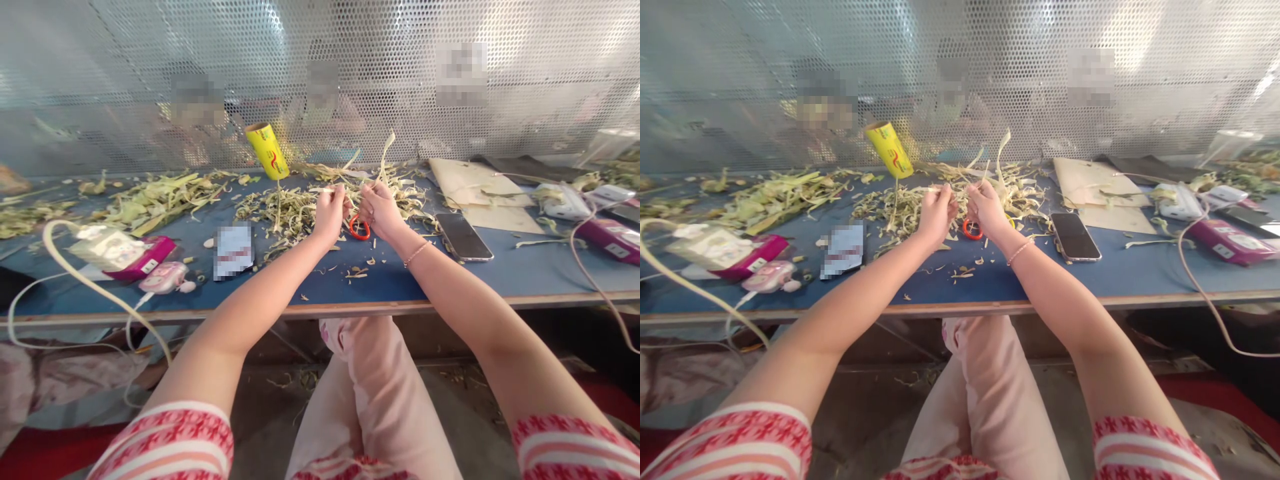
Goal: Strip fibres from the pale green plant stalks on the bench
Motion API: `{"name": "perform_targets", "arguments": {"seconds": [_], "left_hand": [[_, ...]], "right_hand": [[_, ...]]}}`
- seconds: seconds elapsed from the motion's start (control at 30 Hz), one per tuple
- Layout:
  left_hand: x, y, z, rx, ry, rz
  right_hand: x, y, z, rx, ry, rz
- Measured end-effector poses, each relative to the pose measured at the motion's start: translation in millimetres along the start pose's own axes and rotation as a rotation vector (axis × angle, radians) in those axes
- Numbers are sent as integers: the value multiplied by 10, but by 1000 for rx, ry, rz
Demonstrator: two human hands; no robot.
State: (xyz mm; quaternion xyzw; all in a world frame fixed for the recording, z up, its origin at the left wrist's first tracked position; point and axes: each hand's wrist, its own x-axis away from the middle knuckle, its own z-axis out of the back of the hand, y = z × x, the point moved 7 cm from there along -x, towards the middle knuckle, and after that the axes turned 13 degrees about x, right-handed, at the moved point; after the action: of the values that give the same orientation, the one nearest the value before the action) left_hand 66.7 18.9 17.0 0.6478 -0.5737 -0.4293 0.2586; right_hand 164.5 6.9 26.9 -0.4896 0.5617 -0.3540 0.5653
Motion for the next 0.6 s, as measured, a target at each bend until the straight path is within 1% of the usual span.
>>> {"name": "perform_targets", "arguments": {"seconds": [0.17, 0.3, 0.47, 0.6], "left_hand": [[83, -54, -125, 91, -75, 132], [90, -17, -144, 130, -99, 91], [67, 19, -107, 101, -88, 60], [70, 44, -132, 79, -128, 33]], "right_hand": [[-3, -8, 64, 8, 18, -29], [4, -31, 53, 9, 12, -26], [5, -30, 38, -20, -2, -38], [8, -38, 29, -58, -34, -39]]}}
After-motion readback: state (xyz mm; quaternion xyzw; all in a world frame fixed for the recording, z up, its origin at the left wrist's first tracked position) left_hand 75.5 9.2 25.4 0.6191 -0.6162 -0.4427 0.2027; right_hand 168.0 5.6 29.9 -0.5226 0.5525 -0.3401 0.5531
